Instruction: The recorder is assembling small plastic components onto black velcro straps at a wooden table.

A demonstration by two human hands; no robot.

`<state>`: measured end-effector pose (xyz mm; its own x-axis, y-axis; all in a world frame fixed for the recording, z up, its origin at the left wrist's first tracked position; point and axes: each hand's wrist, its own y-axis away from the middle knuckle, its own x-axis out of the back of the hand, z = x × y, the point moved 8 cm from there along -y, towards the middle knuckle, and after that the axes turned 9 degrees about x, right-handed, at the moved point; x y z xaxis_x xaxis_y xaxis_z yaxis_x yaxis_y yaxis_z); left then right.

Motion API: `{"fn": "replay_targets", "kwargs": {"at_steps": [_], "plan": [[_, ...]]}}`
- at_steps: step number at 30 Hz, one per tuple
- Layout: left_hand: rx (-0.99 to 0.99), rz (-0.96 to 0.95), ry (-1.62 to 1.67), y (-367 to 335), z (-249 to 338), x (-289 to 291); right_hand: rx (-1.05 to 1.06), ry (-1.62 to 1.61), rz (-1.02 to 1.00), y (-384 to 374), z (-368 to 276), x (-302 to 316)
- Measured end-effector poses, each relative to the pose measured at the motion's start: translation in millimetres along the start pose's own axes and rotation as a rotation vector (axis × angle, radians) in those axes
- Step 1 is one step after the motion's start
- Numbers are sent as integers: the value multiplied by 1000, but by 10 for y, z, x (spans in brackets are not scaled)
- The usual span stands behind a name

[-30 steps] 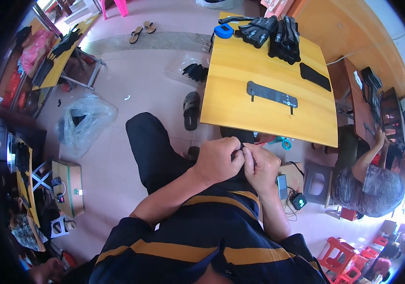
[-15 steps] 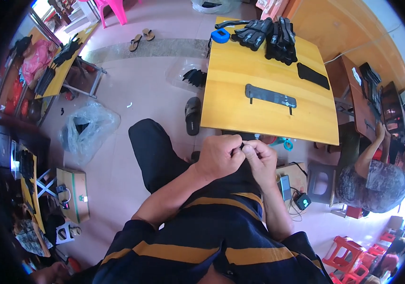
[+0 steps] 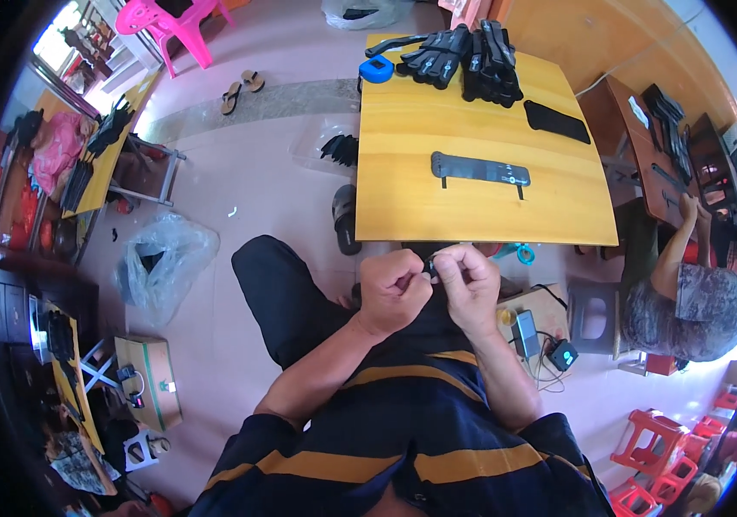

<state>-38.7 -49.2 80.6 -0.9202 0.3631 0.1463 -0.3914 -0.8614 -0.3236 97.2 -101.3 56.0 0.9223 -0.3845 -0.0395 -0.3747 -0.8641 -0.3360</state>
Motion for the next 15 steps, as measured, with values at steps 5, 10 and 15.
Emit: {"fn": "replay_targets", "kwargs": {"at_steps": [5, 10, 15], "plan": [[-4, 54, 249, 19, 5, 190, -130, -269, 298, -186, 414, 406], [160, 295, 843, 14, 22, 713, -167, -397, 614, -123, 978, 1431], [159, 510, 1173, -87, -125, 1445, -72, -368, 755, -99, 877, 2207]]}}
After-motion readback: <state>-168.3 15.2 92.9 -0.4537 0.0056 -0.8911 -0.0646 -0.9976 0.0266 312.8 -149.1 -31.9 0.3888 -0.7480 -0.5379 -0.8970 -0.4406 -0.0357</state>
